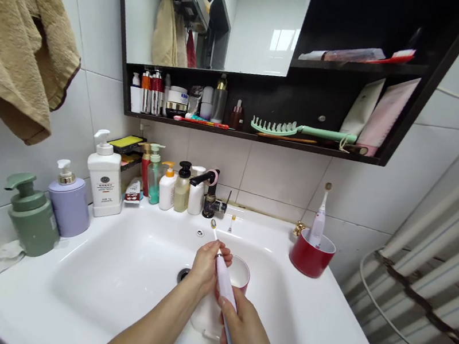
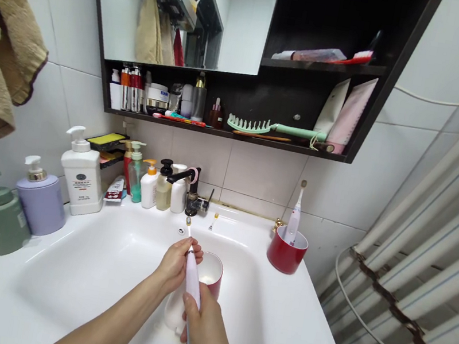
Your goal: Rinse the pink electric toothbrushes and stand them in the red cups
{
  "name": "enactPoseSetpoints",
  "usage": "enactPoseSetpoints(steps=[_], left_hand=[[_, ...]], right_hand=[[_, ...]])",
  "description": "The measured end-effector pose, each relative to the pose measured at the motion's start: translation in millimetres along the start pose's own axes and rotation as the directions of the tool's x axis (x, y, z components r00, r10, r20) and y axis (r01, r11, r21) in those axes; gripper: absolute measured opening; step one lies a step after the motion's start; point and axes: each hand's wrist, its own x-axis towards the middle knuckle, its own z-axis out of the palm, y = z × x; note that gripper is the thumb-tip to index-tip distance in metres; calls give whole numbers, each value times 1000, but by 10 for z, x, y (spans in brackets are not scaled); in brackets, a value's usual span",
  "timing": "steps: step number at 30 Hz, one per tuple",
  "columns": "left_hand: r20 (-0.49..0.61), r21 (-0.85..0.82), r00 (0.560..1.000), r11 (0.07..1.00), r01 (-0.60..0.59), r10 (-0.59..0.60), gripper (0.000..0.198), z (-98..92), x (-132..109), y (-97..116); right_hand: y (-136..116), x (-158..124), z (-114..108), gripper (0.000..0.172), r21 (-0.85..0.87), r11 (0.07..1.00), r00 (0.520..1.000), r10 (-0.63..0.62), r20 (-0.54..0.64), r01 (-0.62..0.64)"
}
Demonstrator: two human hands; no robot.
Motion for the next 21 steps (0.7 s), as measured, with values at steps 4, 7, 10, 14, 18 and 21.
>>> enactPoseSetpoints(steps=[4,7,10,14,18,21], left_hand=[[-15,-2,1000,1000,13,-13,9,-11,18,-21],[-19,26,1000,999,19,-19,8,-8,41,-22],[-56,246,997,969,-32,47,13,24,132,28],[-43,658,992,750,-64,122,15,162,420,102],[-31,841,993,540,-33,110,12,394,804,26],[-47,939,984,344,-16,174,8,537,1054,-84]], right_hand=[[-11,2,-25,19,22,1000,999,18,38,-19],[-1,1,-46,20,8,1000,999,19,29,-19],[1,-18,-70,21,13,999,999,41,31,-42],[-29,-66,-113,20,66,995,997,67,26,-68],[-59,-77,-165,23,153,988,999,3,-38,3],[-51,-44,-187,27,140,990,998,-9,-67,19]])
